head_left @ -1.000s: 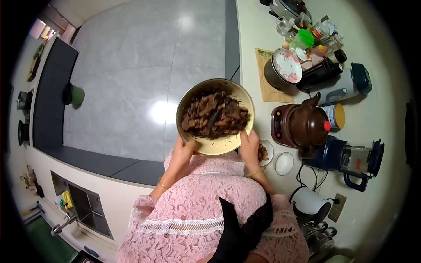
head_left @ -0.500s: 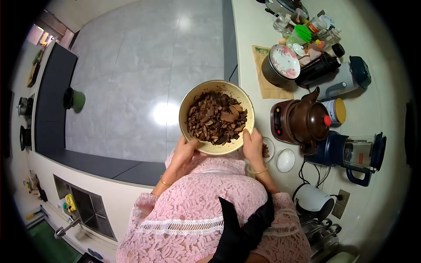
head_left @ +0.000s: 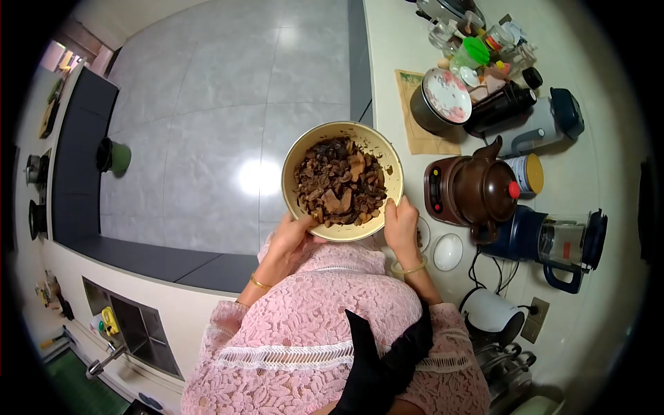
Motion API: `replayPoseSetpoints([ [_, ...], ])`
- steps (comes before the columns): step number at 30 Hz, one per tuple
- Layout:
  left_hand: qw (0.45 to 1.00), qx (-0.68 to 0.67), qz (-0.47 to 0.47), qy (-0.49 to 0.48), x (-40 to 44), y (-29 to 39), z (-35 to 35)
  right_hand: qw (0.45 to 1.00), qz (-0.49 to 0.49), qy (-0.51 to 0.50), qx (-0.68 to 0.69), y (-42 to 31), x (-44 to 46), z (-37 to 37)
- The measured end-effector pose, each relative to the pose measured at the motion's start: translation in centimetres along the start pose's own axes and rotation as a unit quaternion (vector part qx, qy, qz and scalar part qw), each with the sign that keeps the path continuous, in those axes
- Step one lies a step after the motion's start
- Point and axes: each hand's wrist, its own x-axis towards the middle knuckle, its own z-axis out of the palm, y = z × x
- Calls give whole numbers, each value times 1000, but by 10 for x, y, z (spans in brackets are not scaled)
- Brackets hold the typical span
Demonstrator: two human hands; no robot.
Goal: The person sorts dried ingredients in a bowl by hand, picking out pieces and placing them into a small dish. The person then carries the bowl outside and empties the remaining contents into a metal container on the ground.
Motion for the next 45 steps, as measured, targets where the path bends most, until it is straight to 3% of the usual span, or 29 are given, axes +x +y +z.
replayPoseSetpoints([
  [5, 1000, 19, -20, 8, -4, 2, 2, 999, 37, -17, 1, -4, -4, -5],
  [11, 1000, 29, 2, 12, -6, 5, 4, 1000, -17, 7, 5, -1, -2, -3],
  [14, 998, 47, -41, 5, -7, 8, 2, 1000, -7, 6, 11, -3, -3, -6],
  [20, 999, 41, -10, 4, -8, 4, 2, 997, 67, 4, -30, -4, 3, -12],
  [22, 999, 43, -5, 12, -9, 3, 2, 994, 55, 90, 43, 3, 7, -12],
  [25, 999, 42, 1, 18, -11, 2, 2, 994, -3, 106, 40, -11, 12, -29],
  [27, 999, 40, 0, 14, -11, 0, 1, 997, 12, 78, 22, -19, 11, -31],
  [29, 999, 51, 6, 18, -10, -4, -1, 987, -153, 12, -44, -28, 14, -24],
  [30, 999, 51, 5, 16, -11, -4, -1, 980, -146, -67, -121, -37, 15, -23],
  [31, 998, 59, 8, 21, -11, -4, -1, 980, -145, -66, -122, -34, 14, -15],
  [33, 997, 69, 11, 24, -12, -4, 0, 935, -257, -98, -224, -26, 12, 3],
  [35, 998, 60, 27, 15, -12, -5, 0, 925, -298, -132, -195, -33, 5, 13],
  [39, 999, 32, 35, 6, -10, -10, -5, 929, -278, -206, -131, -54, -3, 0],
  [44, 1000, 26, 9, 5, -14, -6, -4, 941, -245, -223, -64, -50, -7, -11],
  [45, 1000, 25, 8, 6, -15, -6, -4, 944, -261, -187, -70, -41, -3, -12],
])
